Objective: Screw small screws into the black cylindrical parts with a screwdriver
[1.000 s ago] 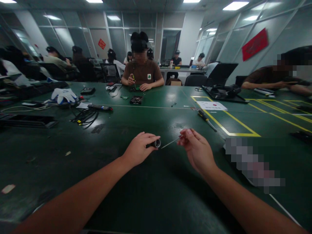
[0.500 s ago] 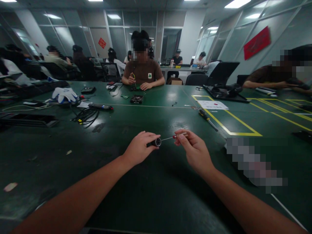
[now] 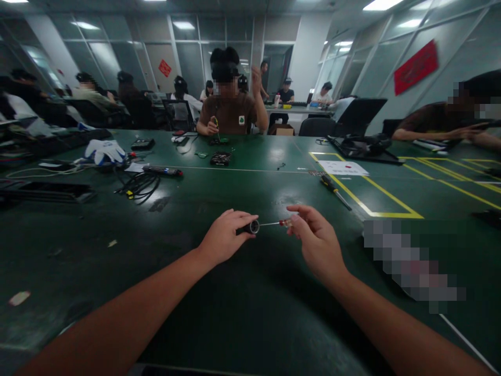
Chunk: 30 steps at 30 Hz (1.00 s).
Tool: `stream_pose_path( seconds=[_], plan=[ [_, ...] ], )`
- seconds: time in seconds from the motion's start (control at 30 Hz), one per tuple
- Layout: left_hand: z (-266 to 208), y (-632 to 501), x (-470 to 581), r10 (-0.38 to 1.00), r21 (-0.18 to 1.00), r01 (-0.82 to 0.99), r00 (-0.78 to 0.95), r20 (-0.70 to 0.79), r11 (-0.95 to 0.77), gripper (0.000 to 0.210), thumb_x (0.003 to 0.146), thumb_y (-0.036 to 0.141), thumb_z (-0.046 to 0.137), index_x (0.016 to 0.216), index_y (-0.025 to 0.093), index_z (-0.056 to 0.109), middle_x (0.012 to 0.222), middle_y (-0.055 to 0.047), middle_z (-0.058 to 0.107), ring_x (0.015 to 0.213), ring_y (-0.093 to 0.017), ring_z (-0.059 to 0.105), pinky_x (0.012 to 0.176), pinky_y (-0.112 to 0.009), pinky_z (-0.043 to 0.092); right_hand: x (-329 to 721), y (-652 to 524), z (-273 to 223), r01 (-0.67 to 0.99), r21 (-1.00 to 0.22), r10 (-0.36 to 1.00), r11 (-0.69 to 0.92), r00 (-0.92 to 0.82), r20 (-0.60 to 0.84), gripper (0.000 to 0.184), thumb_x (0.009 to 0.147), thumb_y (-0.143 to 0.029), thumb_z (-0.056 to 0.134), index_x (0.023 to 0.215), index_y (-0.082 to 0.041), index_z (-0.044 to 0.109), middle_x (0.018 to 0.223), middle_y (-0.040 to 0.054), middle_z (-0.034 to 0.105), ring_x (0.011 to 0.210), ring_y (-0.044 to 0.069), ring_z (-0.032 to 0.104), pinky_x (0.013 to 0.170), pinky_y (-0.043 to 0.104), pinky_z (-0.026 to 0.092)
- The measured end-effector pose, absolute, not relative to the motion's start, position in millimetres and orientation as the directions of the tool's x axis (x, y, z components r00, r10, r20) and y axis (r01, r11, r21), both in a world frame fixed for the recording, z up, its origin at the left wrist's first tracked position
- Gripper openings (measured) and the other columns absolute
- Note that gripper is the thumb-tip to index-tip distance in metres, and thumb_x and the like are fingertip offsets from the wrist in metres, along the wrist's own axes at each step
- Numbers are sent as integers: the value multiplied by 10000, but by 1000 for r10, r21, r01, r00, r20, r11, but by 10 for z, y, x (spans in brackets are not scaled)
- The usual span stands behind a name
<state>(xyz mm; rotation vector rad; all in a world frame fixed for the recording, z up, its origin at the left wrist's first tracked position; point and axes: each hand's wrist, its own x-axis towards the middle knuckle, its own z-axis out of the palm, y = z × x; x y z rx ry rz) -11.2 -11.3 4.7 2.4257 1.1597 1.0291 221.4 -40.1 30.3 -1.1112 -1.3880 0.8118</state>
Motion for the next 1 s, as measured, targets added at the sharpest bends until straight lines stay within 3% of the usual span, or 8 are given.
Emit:
stream_pose_path(
  seconds=[0.2,0.47,0.63,0.83,1.0],
  plan=[
    [39,-122,-107,764,503,578,436,476,-643,441,880,174,794,1306,233,698,1266,-68,747,1172,-258,685,1125,-565,464,2212,-358,276,18,-948,944,318,90,319,213,862,-396,754,981,-242,668,869,15,726,763,175,674,735,334,565],
    [20,-124,-92,763,480,596,454,460,-644,417,896,191,778,1302,252,701,1287,-65,741,1203,-261,676,1176,-600,416,2207,-391,258,103,-925,929,366,14,369,312,970,-520,644,1051,-243,761,856,31,717,818,198,670,801,375,546],
    [13,-126,-107,747,426,617,487,453,-661,410,920,159,734,1315,263,694,1299,-71,731,1216,-257,672,1200,-634,382,2220,-359,272,121,-931,939,343,-10,344,295,967,-500,651,1027,-231,756,814,25,684,799,198,652,782,365,536],
    [43,-134,-89,752,445,610,469,464,-655,427,915,167,743,1328,262,685,1312,-75,724,1224,-259,674,1204,-654,373,2261,-242,282,-134,-956,961,260,130,243,357,926,-576,671,860,-226,694,736,0,597,638,157,566,623,319,512],
    [42,-130,-97,767,484,599,439,468,-638,437,901,199,774,1325,251,684,1306,-74,731,1210,-254,682,1209,-638,373,2252,-302,275,27,-933,928,359,99,360,302,971,-530,641,987,-237,713,823,14,667,753,172,635,737,335,540]
  ],
)
